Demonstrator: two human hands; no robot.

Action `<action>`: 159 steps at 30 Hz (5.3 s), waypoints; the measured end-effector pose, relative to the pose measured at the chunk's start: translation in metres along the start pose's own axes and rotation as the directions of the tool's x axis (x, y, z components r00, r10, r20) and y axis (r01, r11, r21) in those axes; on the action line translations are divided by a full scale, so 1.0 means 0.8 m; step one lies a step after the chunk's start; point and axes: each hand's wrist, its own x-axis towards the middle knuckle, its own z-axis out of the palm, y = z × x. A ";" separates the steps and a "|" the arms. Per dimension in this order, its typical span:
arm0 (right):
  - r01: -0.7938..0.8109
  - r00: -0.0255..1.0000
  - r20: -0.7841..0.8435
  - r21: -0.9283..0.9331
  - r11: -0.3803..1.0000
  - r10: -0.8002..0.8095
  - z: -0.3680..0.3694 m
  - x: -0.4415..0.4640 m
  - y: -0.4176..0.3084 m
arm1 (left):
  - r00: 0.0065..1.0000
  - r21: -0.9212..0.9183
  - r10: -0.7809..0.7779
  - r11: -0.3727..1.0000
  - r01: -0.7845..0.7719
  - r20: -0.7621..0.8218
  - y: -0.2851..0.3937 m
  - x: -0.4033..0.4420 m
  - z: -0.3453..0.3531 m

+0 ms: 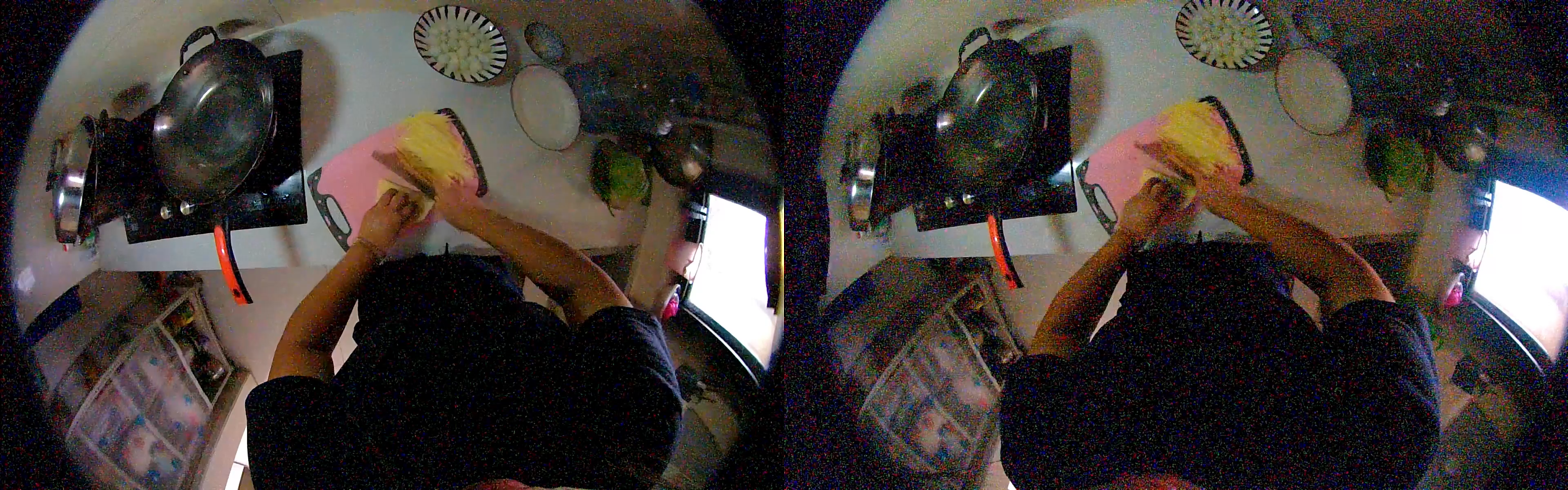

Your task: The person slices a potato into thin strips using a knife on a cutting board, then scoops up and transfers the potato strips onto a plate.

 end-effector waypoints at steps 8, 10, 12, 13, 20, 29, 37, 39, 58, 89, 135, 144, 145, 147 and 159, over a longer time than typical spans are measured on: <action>0.138 0.987 0.070 0.099 0.985 -0.145 -0.086 -0.060 -0.050 | 0.984 -0.010 0.090 0.996 -0.092 -0.153 -0.015 0.004 0.026; 0.070 0.996 0.043 0.247 0.966 -0.083 -0.137 -0.091 -0.077 | 0.996 -0.175 -0.078 0.982 0.070 -0.040 -0.007 0.005 0.015; -0.194 0.974 0.189 0.406 0.893 0.125 -0.163 -0.108 -0.095 | 0.996 -0.138 -0.034 0.990 0.023 -0.080 -0.011 0.003 0.020; -0.219 0.964 0.228 0.381 0.898 0.138 -0.155 -0.106 -0.090 | 0.995 -0.121 -0.014 0.993 0.002 -0.097 -0.013 0.001 0.023; -0.138 0.989 0.098 0.353 0.925 0.110 -0.014 -0.028 -0.024 | 0.982 0.001 0.108 0.994 -0.110 -0.155 -0.015 0.005 0.028; 0.234 0.834 -0.338 -0.500 0.834 -0.437 0.056 0.003 0.036 | 0.959 0.060 0.204 0.979 -0.196 -0.196 -0.025 -0.007 0.035; 0.194 0.981 -0.009 0.049 0.980 -0.193 -0.063 -0.085 -0.036 | 0.991 -0.103 0.047 0.993 -0.059 -0.123 -0.014 0.000 0.024; 0.073 0.987 0.139 0.065 0.995 -0.081 -0.102 -0.098 -0.055 | 0.998 -0.125 0.005 0.992 -0.014 -0.069 -0.009 0.000 0.016; 0.050 0.977 -0.213 0.285 0.957 0.013 -0.063 -0.025 -0.032 | 0.923 0.033 0.290 0.956 -0.292 -0.251 -0.032 -0.014 0.031; -0.196 0.876 0.475 0.194 0.961 0.082 -0.077 -0.034 -0.036 | 0.939 0.130 0.240 0.968 -0.213 -0.245 -0.029 0.019 0.035; 0.111 0.993 0.049 -0.157 0.981 -0.104 -0.023 -0.039 -0.033 | 0.933 0.136 0.266 0.961 -0.239 -0.244 -0.031 0.015 0.031; 0.118 0.991 0.091 -0.215 0.969 -0.100 -0.057 -0.030 -0.035 | 0.930 0.230 0.295 0.942 -0.245 -0.217 -0.029 0.011 0.027; 0.111 0.990 0.099 -0.128 0.985 -0.099 -0.071 -0.044 -0.047 | 0.948 0.175 0.258 0.958 -0.226 -0.186 -0.026 0.011 0.024; 0.142 0.990 -0.035 0.094 0.985 -0.140 -0.101 -0.081 -0.070 | 0.947 0.175 0.255 0.959 -0.222 -0.195 -0.035 0.014 0.037; -0.149 0.987 0.101 0.264 0.953 0.126 0.015 -0.019 -0.020 | 0.943 0.083 0.234 0.972 -0.220 -0.236 -0.032 0.014 0.033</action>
